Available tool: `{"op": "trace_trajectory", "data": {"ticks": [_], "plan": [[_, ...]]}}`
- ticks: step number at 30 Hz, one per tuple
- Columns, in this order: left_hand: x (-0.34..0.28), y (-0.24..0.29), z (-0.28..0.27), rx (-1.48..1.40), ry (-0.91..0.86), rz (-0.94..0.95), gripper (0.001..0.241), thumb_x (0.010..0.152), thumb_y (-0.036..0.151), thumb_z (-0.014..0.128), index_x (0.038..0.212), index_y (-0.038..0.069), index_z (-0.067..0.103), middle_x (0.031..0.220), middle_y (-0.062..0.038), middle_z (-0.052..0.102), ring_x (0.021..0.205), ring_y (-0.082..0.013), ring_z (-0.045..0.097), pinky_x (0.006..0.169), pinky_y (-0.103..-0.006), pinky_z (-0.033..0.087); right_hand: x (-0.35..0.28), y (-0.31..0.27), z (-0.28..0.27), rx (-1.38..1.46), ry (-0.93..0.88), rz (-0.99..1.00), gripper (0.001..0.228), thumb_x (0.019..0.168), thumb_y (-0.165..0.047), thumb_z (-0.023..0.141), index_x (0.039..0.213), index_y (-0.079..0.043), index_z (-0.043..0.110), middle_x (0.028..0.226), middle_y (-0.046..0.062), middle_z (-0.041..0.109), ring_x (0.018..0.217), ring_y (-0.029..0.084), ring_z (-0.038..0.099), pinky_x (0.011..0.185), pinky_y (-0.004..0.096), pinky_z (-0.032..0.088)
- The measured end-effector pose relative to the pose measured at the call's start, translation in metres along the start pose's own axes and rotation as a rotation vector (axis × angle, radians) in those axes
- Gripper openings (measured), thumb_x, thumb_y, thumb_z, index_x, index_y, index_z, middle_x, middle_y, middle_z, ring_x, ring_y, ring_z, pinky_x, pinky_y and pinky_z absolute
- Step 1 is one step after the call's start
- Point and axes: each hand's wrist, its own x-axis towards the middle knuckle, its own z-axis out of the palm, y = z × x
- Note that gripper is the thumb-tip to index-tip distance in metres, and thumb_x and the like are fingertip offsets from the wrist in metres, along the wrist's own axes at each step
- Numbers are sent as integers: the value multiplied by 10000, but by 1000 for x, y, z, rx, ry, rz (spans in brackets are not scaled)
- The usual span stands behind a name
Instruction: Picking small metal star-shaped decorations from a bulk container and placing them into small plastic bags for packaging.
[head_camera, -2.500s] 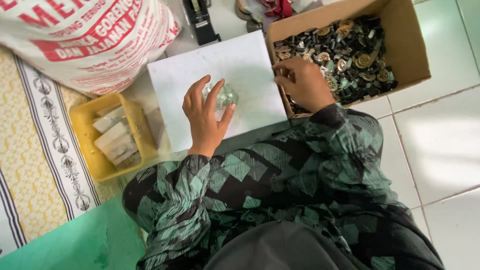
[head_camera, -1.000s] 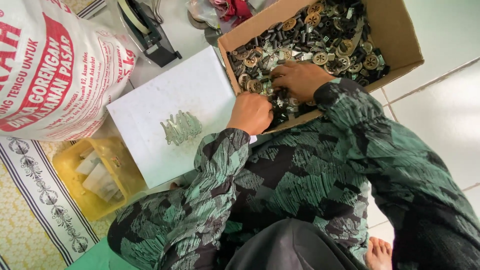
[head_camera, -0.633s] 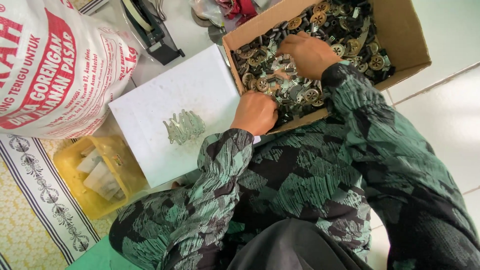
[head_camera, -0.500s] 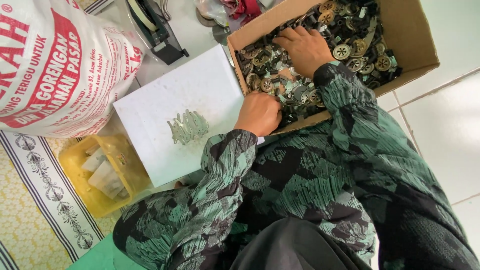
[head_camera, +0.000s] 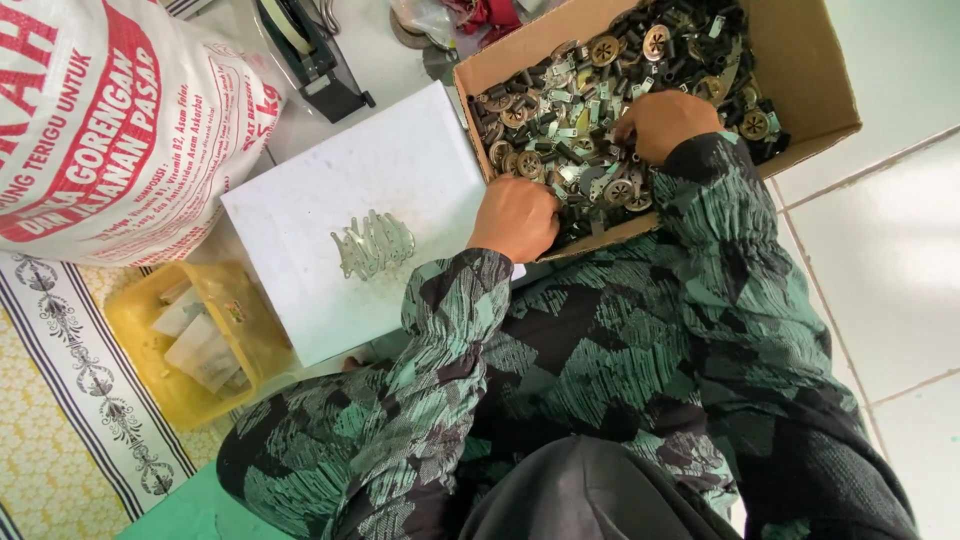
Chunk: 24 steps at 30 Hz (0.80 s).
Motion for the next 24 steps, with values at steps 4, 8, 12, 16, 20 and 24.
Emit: {"op": "trace_trajectory", "data": {"ticks": [4,8,12,16,20,24], "plan": [[0,2,-7,-18,1,15,342,806,103,605,470,117,543,472,-34,488,468,-236,466,658,-400,491,30,24,30,-17,233,37,490,856,51,652,1100,-334,830,1148,80,775,980,365,728,681,530,660],[0,3,-10,-35,-21,13,331,833,110,612,502,118,607,493,-33,529,498,-254,509,691,-431,522,59,27,39,-47,774,-226,592,738,101,642,1272,-126,760,1297,193,582,1163,424,486,885,593,472],[0,6,-18,-53,-42,12,299,854,94,601,566,110,681,531,-35,575,543,-262,556,721,-450,531,74,18,40,214,547,26,862,940,-296,810,1636,-252,304,1640,222,101,1434,613,199,1083,835,312],[2,8,-21,-60,-43,22,267,872,117,618,643,114,755,584,-41,635,586,-286,598,687,-451,517,42,-12,19,90,396,1,917,809,-393,858,1567,-337,344,1583,288,214,1378,584,263,1045,812,349],[5,8,-22,-5,-107,12,270,895,169,639,654,99,739,607,-69,652,610,-293,610,719,-449,513,-7,-43,3,84,21,-98,925,853,-65,553,1659,-273,148,1687,204,-28,1503,546,34,1190,766,166],[-1,4,-22,-58,24,25,257,841,262,637,666,114,755,639,-69,701,703,-310,690,760,-435,536,12,-60,70,47,-8,-96,886,940,-51,651,1672,-341,247,1739,84,1,1561,484,30,1128,781,295]]}}
